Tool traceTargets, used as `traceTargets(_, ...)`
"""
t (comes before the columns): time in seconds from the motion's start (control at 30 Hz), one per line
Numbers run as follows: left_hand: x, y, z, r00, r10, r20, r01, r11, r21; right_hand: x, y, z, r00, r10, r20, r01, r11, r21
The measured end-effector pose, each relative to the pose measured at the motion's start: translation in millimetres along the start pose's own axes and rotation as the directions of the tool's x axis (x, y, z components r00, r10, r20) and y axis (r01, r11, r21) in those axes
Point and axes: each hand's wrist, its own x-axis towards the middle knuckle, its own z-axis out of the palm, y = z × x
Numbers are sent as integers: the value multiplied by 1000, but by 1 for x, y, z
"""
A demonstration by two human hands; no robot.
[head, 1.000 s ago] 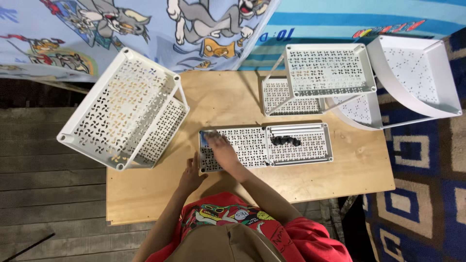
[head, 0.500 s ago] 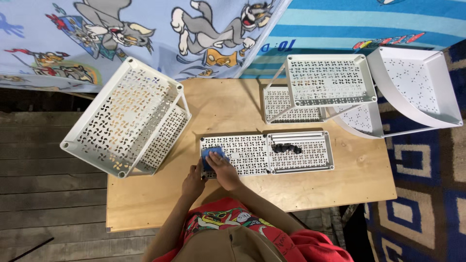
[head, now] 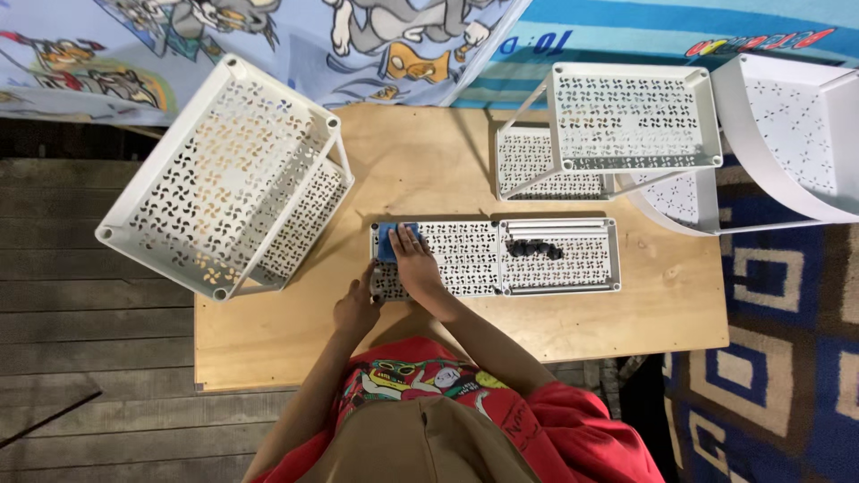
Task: The person assembles a white plastic shelving unit by inserting metal rods into perforated panels, attaching black feet, and wiping the panels with a blue cloth. The person handles multiple panels and rods, then cleans the assembled sections.
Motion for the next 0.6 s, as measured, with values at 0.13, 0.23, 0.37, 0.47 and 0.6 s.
traceTargets(0.13, 0, 0, -5, 999, 43, -33, -38, 991, 127, -10, 0, 14, 999, -49, -3, 49, 999, -14)
traceTargets(0.23, -2, 1, -5, 997, 67, -40, -60, 986, 158, -42, -3, 20, 998, -66, 14, 65, 997, 48)
traceTargets(0.37, 0, -1, -6, 999, 37, 13, -39, 982, 183, -85, -14, 15, 994, -103, 26, 99, 987, 127)
traceTargets(0.47, 0, -3, -4, 992, 99, -81, -79, 973, 217, -92, -11, 1, 977, -137, 161, 92, 961, 261)
traceTargets(0.6, 10, 3, 6, 869, 413, -274, -343, 900, 269, -57, 13, -17, 986, 8, 164, -30, 991, 131)
